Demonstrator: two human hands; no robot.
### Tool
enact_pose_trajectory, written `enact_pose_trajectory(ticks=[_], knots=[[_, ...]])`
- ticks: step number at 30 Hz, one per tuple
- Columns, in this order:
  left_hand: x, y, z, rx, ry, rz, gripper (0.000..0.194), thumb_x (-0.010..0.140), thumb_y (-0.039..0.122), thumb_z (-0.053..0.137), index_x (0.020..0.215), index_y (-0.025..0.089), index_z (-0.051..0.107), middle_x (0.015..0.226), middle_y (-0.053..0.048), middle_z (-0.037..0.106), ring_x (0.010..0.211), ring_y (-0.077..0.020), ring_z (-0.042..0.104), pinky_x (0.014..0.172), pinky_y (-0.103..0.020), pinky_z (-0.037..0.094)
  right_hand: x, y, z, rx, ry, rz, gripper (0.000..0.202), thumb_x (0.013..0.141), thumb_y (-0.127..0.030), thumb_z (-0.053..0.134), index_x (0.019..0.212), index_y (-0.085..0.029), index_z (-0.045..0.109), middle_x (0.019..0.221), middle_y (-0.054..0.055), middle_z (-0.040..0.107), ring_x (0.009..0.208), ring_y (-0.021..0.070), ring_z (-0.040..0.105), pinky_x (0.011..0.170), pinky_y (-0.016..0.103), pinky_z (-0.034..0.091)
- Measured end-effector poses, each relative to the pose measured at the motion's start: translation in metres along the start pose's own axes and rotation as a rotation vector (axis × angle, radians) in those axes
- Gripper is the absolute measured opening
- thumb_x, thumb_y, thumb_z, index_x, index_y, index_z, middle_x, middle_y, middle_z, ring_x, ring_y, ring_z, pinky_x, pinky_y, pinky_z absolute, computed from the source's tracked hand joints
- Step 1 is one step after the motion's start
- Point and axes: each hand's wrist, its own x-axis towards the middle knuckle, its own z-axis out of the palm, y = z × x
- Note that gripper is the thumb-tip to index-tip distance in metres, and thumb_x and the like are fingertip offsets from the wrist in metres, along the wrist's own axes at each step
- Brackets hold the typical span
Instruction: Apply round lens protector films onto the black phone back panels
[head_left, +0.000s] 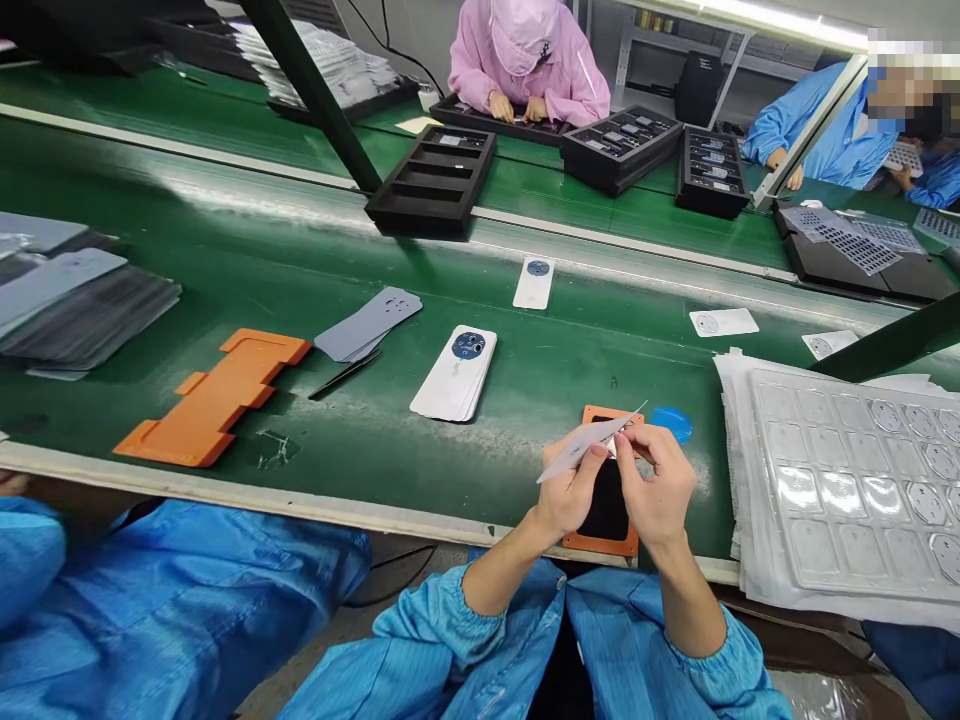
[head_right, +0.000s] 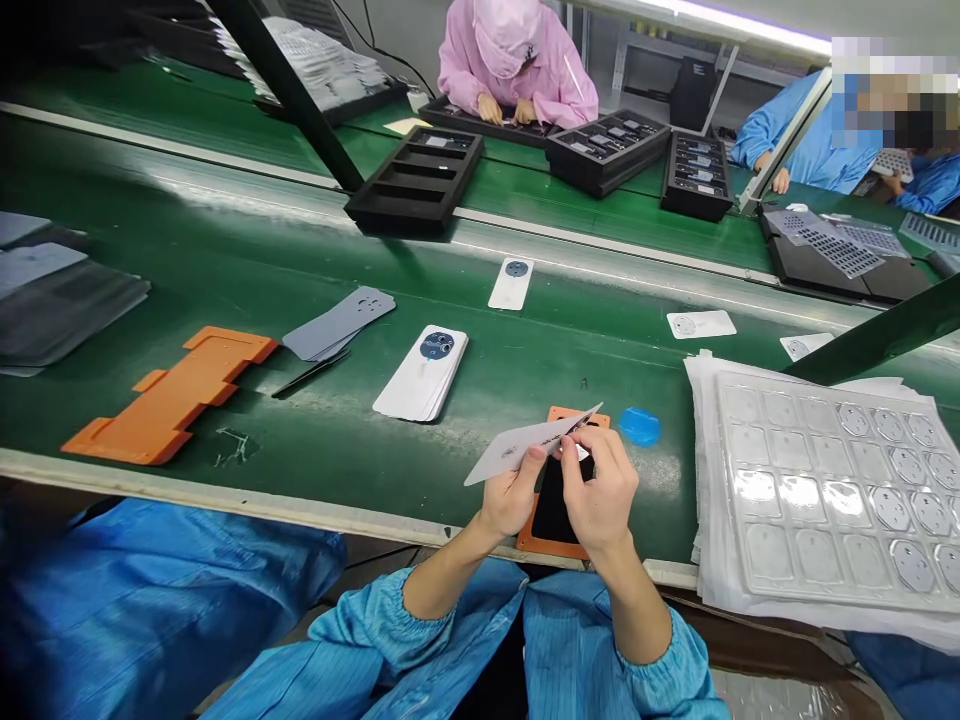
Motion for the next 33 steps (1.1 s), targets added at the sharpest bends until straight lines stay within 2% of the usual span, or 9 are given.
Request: enact_pose_trajectory(ticks=[6, 14, 25, 28, 31, 33], knots=[[0.0, 0.003, 0.004, 0.041, -0.027, 0.078, 0.041, 0.096, 0.05, 0.053, 0.119, 0.022, 0.072, 0.116, -0.011, 0.072, 0.106, -0.027, 0.068, 0.097, -0.039, 0.052, 0.0, 0.0, 0.001, 0.008, 0.029, 0.012, 0.014, 0.092, -0.022, 0.055, 0.094, -0.022, 0.069, 0.093, 0.007, 0.072, 0.086, 0.0203, 0.068, 0.075, 0.036, 0.059], [0.001, 0.004, 0.006, 0.206, -0.096, 0.311, 0.041, 0.101, 0.039, 0.046, 0.133, 0.021, 0.063, 0.129, -0.013, 0.066, 0.118, -0.0264, 0.063, 0.103, -0.04, 0.05, -0.001, 0.003, 0.004, 0.031, 0.05, 0.025, 0.012, 0.091, -0.022, 0.058, 0.095, -0.022, 0.069, 0.093, 0.007, 0.072, 0.086, 0.0202, 0.068, 0.075, 0.036, 0.059], [-0.003, -0.001, 0.007, 0.284, -0.115, 0.367, 0.043, 0.102, 0.035, 0.044, 0.14, 0.02, 0.057, 0.14, -0.015, 0.058, 0.125, -0.0267, 0.059, 0.105, -0.04, 0.049, -0.001, 0.003, 0.006, 0.017, 0.096, 0.038, 0.011, 0.091, -0.022, 0.056, 0.089, -0.021, 0.067, 0.087, 0.006, 0.071, 0.081, 0.0186, 0.067, 0.073, 0.033, 0.056], [-0.003, -0.003, 0.009, 0.228, -0.128, 0.26, 0.041, 0.1, 0.035, 0.048, 0.137, 0.02, 0.06, 0.137, -0.013, 0.061, 0.125, -0.0269, 0.06, 0.107, -0.04, 0.048, 0.001, 0.005, 0.009, -0.066, 0.096, 0.014, 0.014, 0.09, -0.022, 0.053, 0.081, -0.021, 0.063, 0.079, 0.004, 0.067, 0.074, 0.0168, 0.062, 0.07, 0.03, 0.052], [0.003, -0.01, 0.008, 0.069, -0.011, -0.062, 0.04, 0.097, 0.044, 0.055, 0.123, 0.018, 0.069, 0.125, -0.012, 0.069, 0.114, -0.0285, 0.066, 0.104, -0.043, 0.051, 0.009, 0.021, 0.008, -0.169, 0.062, 0.102, 0.012, 0.082, -0.022, 0.053, 0.072, -0.021, 0.059, 0.071, 0.001, 0.063, 0.065, 0.0153, 0.058, 0.065, 0.028, 0.048], [0.013, -0.015, 0.003, -0.14, 0.113, -0.287, 0.045, 0.093, 0.05, 0.06, 0.12, 0.016, 0.068, 0.121, -0.013, 0.071, 0.105, -0.0297, 0.07, 0.098, -0.047, 0.056, 0.021, 0.042, -0.001, -0.24, 0.004, 0.267, 0.008, 0.076, -0.023, 0.055, 0.069, -0.02, 0.06, 0.069, 0.0, 0.063, 0.062, 0.0153, 0.058, 0.064, 0.027, 0.046]])
